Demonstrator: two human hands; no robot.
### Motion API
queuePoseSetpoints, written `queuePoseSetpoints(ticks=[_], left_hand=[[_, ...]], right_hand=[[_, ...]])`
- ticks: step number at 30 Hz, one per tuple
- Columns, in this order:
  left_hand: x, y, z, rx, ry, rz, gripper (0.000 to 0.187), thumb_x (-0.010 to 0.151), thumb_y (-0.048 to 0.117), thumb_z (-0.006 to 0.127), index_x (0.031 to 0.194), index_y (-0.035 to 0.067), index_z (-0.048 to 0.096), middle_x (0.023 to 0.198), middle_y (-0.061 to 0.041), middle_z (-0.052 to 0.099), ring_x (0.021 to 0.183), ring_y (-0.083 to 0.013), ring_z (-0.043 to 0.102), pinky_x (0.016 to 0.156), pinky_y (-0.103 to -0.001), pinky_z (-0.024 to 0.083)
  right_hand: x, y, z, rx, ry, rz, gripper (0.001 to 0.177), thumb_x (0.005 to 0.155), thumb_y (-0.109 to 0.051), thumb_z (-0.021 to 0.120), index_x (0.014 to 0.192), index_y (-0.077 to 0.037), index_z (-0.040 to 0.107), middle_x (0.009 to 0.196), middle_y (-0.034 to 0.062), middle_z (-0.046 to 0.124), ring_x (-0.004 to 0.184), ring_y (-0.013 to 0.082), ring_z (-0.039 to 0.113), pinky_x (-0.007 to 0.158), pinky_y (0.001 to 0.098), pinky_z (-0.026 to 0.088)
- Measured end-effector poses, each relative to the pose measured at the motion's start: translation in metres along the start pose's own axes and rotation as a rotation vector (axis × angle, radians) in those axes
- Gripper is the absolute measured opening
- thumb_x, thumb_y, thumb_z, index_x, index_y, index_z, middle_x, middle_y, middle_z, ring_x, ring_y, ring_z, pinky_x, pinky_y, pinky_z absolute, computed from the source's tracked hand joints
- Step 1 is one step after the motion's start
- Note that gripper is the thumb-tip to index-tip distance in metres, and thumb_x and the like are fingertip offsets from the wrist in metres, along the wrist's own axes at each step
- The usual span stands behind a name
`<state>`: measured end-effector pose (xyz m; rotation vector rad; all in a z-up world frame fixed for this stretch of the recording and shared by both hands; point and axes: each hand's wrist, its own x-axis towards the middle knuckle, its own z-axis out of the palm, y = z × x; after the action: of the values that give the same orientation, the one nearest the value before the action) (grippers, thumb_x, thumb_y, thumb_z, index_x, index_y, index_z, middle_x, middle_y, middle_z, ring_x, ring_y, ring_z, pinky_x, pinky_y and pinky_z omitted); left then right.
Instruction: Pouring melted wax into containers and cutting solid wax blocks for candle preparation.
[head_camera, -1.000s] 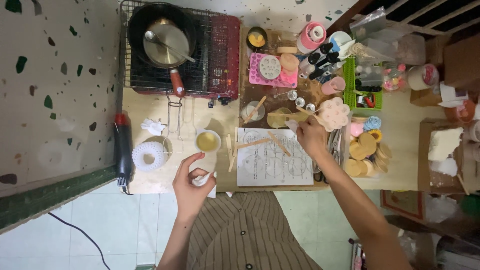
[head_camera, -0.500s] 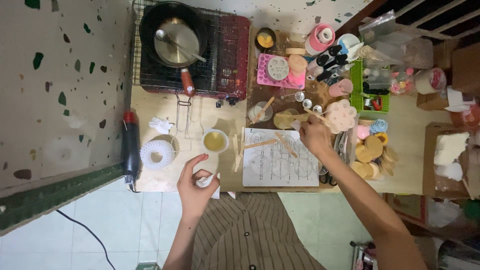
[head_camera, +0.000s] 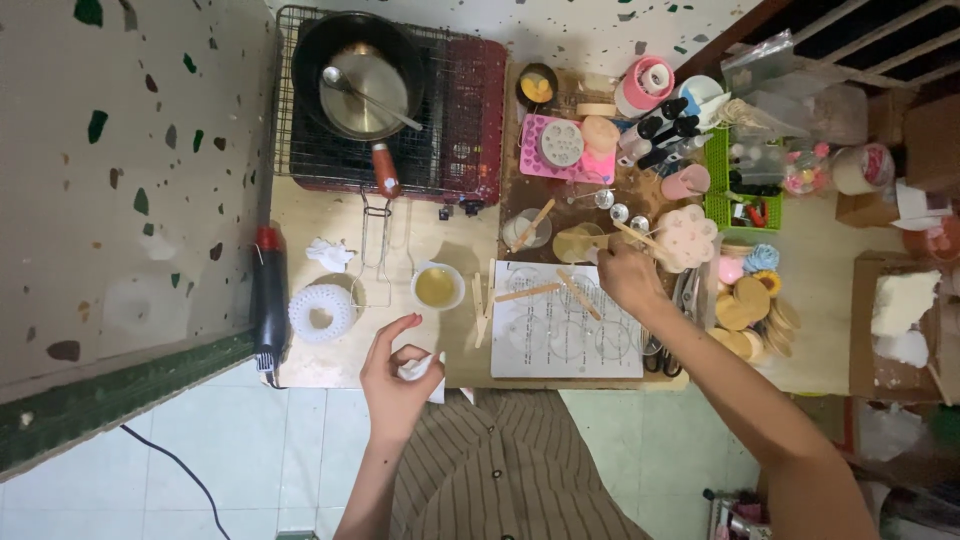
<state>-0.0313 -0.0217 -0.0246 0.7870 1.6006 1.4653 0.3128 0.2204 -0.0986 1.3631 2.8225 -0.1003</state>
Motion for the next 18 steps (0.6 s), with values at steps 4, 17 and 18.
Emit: queuePoseSetpoints(ticks=[4, 17, 18], left_hand=[[0.0, 0.004, -0.002, 0.03, 0.009, -0.018, 0.061, 0.071, -0.012, 0.071, 0.129, 0.0, 0.061, 0.13, -0.011, 0.064, 0.073, -0.0077, 0.069, 0.073, -0.023, 0.056], [0.004, 0.005, -0.003, -0.005, -0.068, -0.011, 0.063, 0.07, -0.013, 0.071, 0.131, 0.0, 0.06, 0.131, -0.011, 0.064, 0.074, -0.0074, 0.068, 0.073, -0.022, 0.055], [0.006, 0.004, -0.004, -0.018, -0.083, -0.007, 0.063, 0.07, -0.013, 0.071, 0.131, 0.0, 0.06, 0.131, -0.011, 0.064, 0.073, -0.0074, 0.067, 0.072, -0.022, 0.056]], right_hand=[[0.0, 0.003, 0.005, -0.024, -0.004, 0.003, 0.007, 0.082, -0.005, 0.065, 0.079, 0.001, 0.064, 0.095, 0.0209, 0.063, 0.075, 0.0384, 0.067, 0.065, 0.0481, 0.056], [-0.041, 0.012, 0.006, 0.358, 0.4, 0.501, 0.017, 0.082, -0.006, 0.077, 0.098, -0.001, 0.079, 0.092, 0.0172, 0.069, 0.078, 0.0322, 0.069, 0.074, 0.0407, 0.056], [-0.044, 0.016, 0.013, 0.45, 0.416, 0.567, 0.018, 0.084, -0.006, 0.077, 0.101, -0.001, 0.079, 0.09, 0.0152, 0.069, 0.076, 0.0277, 0.07, 0.073, 0.0374, 0.055]])
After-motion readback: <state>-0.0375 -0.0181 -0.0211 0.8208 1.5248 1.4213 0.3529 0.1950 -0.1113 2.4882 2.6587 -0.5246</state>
